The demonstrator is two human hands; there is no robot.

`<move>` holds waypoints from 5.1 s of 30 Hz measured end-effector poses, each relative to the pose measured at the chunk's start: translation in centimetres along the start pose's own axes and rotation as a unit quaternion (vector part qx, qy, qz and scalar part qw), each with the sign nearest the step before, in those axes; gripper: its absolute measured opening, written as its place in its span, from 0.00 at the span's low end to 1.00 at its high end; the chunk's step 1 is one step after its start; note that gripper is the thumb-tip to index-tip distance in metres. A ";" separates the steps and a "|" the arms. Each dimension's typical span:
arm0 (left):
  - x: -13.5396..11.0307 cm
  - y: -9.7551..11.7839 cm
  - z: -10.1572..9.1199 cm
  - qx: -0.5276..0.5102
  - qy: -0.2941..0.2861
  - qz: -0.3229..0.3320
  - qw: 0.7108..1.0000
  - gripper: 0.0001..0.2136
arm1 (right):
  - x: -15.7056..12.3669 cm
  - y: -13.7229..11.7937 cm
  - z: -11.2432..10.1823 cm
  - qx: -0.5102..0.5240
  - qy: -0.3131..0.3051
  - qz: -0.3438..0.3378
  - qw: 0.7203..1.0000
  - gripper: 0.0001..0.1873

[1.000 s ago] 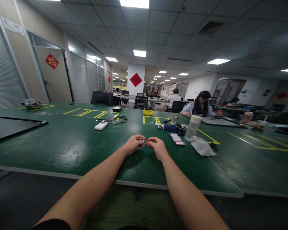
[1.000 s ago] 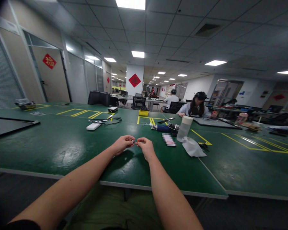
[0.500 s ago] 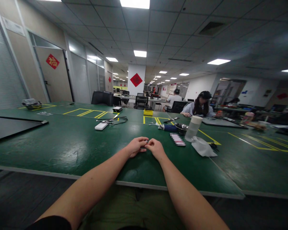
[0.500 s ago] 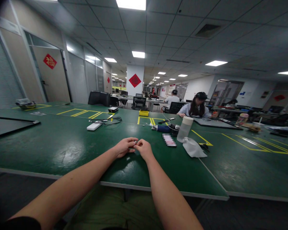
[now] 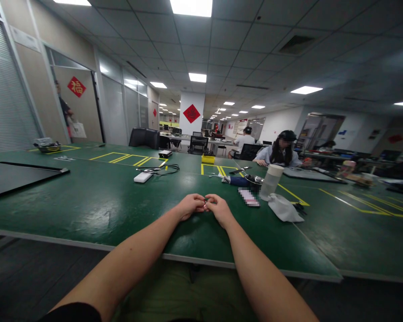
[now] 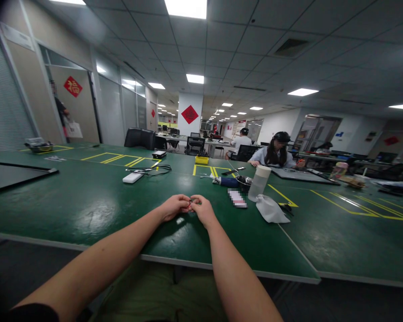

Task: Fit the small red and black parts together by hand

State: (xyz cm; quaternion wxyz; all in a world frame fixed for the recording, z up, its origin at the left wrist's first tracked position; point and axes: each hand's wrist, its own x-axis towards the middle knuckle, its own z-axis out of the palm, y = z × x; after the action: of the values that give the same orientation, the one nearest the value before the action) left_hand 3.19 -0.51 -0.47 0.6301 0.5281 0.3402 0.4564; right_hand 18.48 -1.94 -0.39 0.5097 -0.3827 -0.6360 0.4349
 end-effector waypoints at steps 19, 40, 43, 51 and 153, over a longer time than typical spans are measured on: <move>0.5 0.0 -0.7 0.154 0.035 0.137 0.978 0.06 | 0.7 0.4 -0.2 0.130 0.105 0.044 0.985 0.15; 0.7 0.4 -0.7 0.112 0.065 0.152 0.980 0.10 | 0.5 -0.1 -0.2 0.123 0.096 0.032 0.987 0.17; 0.6 0.4 -0.7 0.136 0.065 0.164 0.975 0.07 | 0.5 0.0 -0.3 0.113 0.093 0.029 0.989 0.17; 0.5 0.5 -0.6 0.096 0.054 0.143 0.984 0.10 | 0.6 0.2 -0.4 0.107 0.099 0.022 0.989 0.18; -0.1 0.7 -0.4 0.060 0.050 0.110 0.991 0.09 | 0.0 -0.1 0.2 0.042 0.026 -0.021 0.999 0.12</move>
State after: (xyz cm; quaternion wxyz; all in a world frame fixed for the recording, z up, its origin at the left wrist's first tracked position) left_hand 2.65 -0.45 0.14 0.5253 0.5755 0.3379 0.5279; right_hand 18.32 -2.05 -0.30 0.5509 -0.3591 -0.6116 0.4399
